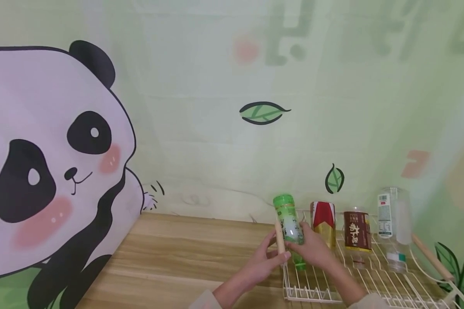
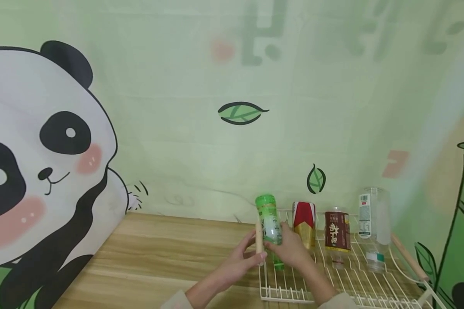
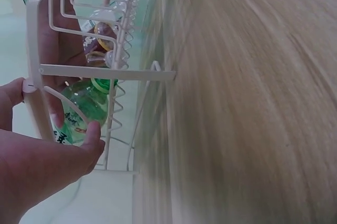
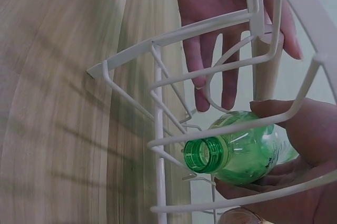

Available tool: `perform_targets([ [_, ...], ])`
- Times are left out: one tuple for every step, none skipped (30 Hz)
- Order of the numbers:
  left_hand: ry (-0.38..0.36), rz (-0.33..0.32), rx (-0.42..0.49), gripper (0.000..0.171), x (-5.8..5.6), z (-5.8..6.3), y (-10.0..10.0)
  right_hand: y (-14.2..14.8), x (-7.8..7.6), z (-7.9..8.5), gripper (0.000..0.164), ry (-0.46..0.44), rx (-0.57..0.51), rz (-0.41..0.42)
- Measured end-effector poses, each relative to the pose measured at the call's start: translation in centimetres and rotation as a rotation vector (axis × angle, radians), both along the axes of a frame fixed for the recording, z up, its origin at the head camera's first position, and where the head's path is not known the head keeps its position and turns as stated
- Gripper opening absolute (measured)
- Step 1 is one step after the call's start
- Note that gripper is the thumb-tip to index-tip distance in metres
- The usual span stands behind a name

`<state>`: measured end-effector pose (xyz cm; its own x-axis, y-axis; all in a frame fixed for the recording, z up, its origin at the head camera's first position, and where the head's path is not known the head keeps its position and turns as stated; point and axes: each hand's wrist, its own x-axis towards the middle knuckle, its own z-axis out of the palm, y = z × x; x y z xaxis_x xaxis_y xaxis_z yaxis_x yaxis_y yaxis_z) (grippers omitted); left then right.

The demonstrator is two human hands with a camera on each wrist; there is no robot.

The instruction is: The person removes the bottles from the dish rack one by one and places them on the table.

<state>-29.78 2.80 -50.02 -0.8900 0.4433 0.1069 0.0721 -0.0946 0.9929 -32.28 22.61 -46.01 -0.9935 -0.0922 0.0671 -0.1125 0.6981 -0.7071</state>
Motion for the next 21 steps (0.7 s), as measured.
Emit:
perform_targets([
  [0.004, 0.000, -0.010, 0.090, 0.0, 0.1, -0.1, 0.0, 0.0, 0.0, 0.083, 0.004, 0.005, 0.001],
  [0.007, 0.000, -0.019, 0.091, 0.0, 0.2, -0.1, 0.0, 0.0, 0.0, 0.083, 0.003, 0.001, -0.001],
  [0.010, 0.001, -0.030, 0.092, 0.0, 0.4, -0.2, -0.1, 0.0, 0.1, 0.083, 0.003, 0.004, -0.006],
  [0.016, 0.004, -0.045, 0.092, 0.0, 0.6, -0.2, -0.1, 0.1, 0.2, 0.083, 0.004, 0.011, -0.011],
  [0.021, 0.006, -0.060, 0.093, 0.0, 0.8, -0.3, -0.1, 0.1, 0.3, 0.084, 0.010, 0.018, -0.012],
  [0.025, 0.006, -0.076, 0.094, 0.0, 1.1, -0.4, -0.1, 0.2, 0.5, 0.084, 0.009, 0.014, -0.017],
  [0.036, 0.009, -0.090, 0.095, 0.0, 1.5, -0.5, -0.1, 0.3, 0.7, 0.085, 0.015, 0.017, -0.020],
  [0.045, 0.011, -0.105, 0.095, -0.1, 1.8, -0.6, -0.1, 0.3, 1.0, 0.085, 0.021, 0.021, -0.026],
  [0.059, 0.018, -0.132, 0.096, -0.2, 2.2, -0.8, 0.0, 0.5, 1.3, 0.085, 0.032, 0.031, -0.031],
  [0.071, 0.026, -0.159, 0.097, -0.2, 2.6, -1.1, 0.0, 0.6, 1.6, 0.084, 0.039, 0.031, -0.031],
  [0.091, 0.036, -0.193, 0.098, -0.3, 3.0, -1.4, 0.0, 0.8, 2.0, 0.083, 0.049, 0.032, -0.032],
  [0.114, 0.047, -0.228, 0.099, -0.4, 3.5, -1.9, 0.0, 1.0, 2.4, 0.081, 0.054, 0.024, -0.032],
  [0.141, 0.065, -0.269, 0.100, -0.6, 4.0, -2.3, 0.0, 1.3, 2.9, 0.079, 0.071, 0.035, -0.033],
  [0.173, 0.079, -0.306, 0.101, -0.7, 4.6, -2.9, 0.0, 1.5, 3.3, 0.078, 0.084, 0.040, -0.031],
  [0.213, 0.096, -0.346, 0.101, -0.8, 5.3, -3.5, 0.0, 1.8, 3.8, 0.077, 0.099, 0.047, -0.028],
  [0.256, 0.112, -0.376, 0.101, -0.8, 6.0, -4.1, 0.0, 2.0, 4.4, 0.076, 0.115, 0.059, -0.021],
  [0.313, 0.132, -0.413, 0.101, -0.9, 6.8, -4.7, 0.0, 2.2, 4.9, 0.076, 0.132, 0.076, -0.016],
  [0.374, 0.151, -0.445, 0.101, -0.9, 7.6, -5.3, 0.0, 2.5, 5.4, 0.076, 0.143, 0.089, -0.007],
  [0.442, 0.172, -0.478, 0.100, -0.9, 8.5, -5.9, -0.1, 2.7, 5.9, 0.075, 0.158, 0.111, 0.000],
  [0.520, 0.186, -0.505, 0.099, -0.8, 9.3, -6.4, -0.2, 2.8, 6.4, 0.074, 0.168, 0.126, 0.009],
  [0.600, 0.202, -0.546, 0.098, -0.7, 10.2, -6.8, -0.4, 3.0, 6.8, 0.074, 0.179, 0.140, 0.017],
])
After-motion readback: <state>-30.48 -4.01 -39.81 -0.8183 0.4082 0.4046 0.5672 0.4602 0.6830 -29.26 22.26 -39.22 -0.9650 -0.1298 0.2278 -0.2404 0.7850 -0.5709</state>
